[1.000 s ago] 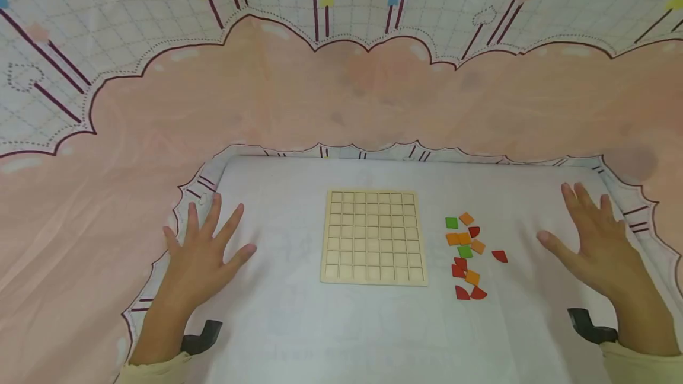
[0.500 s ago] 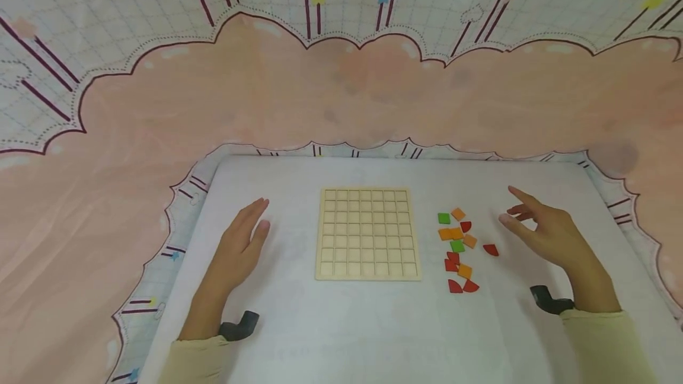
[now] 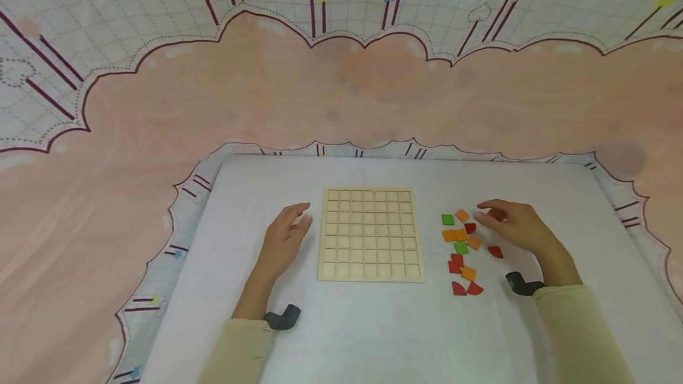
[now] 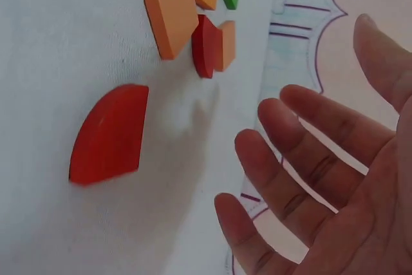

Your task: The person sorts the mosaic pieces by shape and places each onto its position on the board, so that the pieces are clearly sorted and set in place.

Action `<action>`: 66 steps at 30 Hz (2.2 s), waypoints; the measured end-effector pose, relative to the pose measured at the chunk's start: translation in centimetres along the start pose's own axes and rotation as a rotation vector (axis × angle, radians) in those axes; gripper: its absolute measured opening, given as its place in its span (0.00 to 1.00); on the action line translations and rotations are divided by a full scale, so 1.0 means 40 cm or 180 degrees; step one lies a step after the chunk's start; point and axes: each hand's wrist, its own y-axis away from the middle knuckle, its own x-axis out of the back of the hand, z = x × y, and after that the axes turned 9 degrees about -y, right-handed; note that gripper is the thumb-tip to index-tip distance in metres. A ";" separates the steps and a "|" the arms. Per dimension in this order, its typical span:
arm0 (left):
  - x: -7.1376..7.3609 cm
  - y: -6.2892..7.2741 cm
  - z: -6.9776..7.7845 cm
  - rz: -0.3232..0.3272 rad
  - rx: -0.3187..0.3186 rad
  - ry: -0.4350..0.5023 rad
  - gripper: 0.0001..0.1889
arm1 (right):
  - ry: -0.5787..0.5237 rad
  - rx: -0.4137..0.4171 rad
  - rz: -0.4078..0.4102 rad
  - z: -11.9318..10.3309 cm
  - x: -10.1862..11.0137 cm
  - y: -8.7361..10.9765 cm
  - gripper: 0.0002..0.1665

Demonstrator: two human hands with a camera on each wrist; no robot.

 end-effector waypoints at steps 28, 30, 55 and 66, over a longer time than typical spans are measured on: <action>-0.090 -0.054 -0.040 -0.0514 -0.0100 -0.0126 0.31 | -0.0149 -0.0341 -0.0445 -0.001 -0.024 -0.119 0.27; -0.088 -0.053 -0.043 -0.0536 -0.0108 -0.0226 0.32 | -0.0158 -0.0384 -0.0475 -0.002 -0.023 -0.122 0.28; -0.054 -0.047 -0.071 -0.0779 -0.0441 -0.1597 0.47 | -0.0352 -0.0568 -0.0706 0.010 -0.024 -0.145 0.25; -0.028 -0.043 -0.086 -0.1130 -0.0645 -0.1286 0.46 | -0.0414 -0.0596 -0.0736 0.015 -0.027 -0.145 0.24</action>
